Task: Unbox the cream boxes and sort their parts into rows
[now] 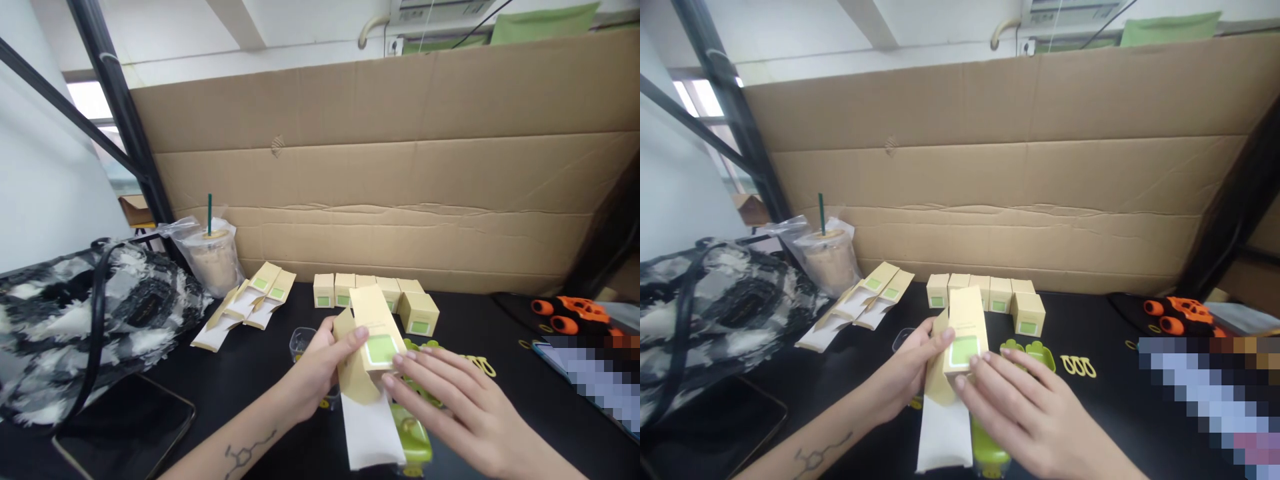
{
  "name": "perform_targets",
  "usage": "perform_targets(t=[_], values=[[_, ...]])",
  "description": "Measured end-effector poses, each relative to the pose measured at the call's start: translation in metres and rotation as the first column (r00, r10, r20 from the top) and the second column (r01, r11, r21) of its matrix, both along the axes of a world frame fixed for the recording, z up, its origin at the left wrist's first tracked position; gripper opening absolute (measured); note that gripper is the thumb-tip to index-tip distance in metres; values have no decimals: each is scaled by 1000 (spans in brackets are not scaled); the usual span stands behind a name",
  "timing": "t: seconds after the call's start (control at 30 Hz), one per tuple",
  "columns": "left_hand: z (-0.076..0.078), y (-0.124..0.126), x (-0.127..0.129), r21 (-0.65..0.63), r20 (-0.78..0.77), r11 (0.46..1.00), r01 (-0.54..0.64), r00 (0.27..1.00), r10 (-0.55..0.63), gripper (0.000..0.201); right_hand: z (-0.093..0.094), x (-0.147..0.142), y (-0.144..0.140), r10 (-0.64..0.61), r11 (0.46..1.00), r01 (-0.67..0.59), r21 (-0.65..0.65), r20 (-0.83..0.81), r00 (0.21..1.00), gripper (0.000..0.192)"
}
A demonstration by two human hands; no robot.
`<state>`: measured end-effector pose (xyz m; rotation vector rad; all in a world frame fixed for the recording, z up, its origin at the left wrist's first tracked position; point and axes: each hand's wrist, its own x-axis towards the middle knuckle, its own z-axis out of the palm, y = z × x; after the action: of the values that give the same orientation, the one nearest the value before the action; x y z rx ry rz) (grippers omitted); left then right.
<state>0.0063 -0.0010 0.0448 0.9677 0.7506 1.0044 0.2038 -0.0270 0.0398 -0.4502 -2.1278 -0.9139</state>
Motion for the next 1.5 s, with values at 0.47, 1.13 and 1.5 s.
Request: perform_targets(t=[0.47,1.13,1.5], values=[[-2,-3,1,41,-80,999,4,997,-1,66,5,-13,-9,23,999,-22,-39,25,999,48],[28,-19,-23,799,-475,546,251,822,316,72,1,14,-6,-132,991,132,0,-53,990,32],[42,8,-55,895,-446,365,257,563,696,31,-2,11,4,-160,987,155,-41,-155,975,34]])
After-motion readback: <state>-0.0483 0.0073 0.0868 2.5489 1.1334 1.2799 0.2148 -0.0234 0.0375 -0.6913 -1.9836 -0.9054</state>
